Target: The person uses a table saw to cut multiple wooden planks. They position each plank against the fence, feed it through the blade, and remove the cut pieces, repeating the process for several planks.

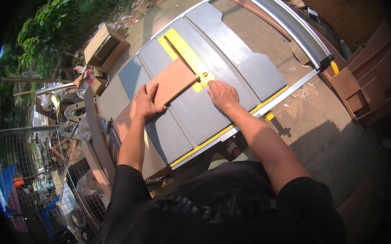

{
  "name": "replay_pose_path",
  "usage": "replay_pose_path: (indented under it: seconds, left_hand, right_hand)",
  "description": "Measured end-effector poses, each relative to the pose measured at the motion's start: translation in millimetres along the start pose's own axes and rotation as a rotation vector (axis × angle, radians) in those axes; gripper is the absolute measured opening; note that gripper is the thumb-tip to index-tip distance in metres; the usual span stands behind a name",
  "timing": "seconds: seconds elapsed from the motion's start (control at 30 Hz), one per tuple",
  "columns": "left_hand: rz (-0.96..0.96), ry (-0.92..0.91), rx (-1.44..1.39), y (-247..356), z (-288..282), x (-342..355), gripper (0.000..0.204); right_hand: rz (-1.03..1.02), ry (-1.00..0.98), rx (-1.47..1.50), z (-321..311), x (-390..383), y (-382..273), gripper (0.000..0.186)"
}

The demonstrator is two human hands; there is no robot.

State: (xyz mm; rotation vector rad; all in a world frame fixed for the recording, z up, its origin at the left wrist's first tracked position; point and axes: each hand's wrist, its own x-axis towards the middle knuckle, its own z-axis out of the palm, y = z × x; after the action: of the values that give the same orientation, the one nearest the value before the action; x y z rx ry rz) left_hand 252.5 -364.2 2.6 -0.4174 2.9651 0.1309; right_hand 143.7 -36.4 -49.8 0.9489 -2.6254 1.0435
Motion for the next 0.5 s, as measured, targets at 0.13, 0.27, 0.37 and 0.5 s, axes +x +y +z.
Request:
replay_pose_path:
  seconds: [0.13,0.27,0.37,0.5]
  left_hand:
    - [0.025,0.041,-0.017,-5.7,-0.5,11.8,0.119]
    - [0.015,-0.004,0.006,-5.5,-6.2,20.9,0.120]
    - [0.022,-0.013,0.026,-8.0,-6.1,24.2,0.120]
    - [0.029,0.012,0.067,-10.2,-2.6,23.1,0.118]
  right_hand:
    - [-0.013,0.003,-0.001,0.7,4.6,3.6,0.022]
    - [-0.007,-0.012,-0.026,2.1,7.7,7.5,0.021]
    - [-0.008,0.000,0.007,0.6,8.1,5.6,0.020]
    - [-0.007,-0.043,0.004,-0.3,7.7,5.1,0.020]
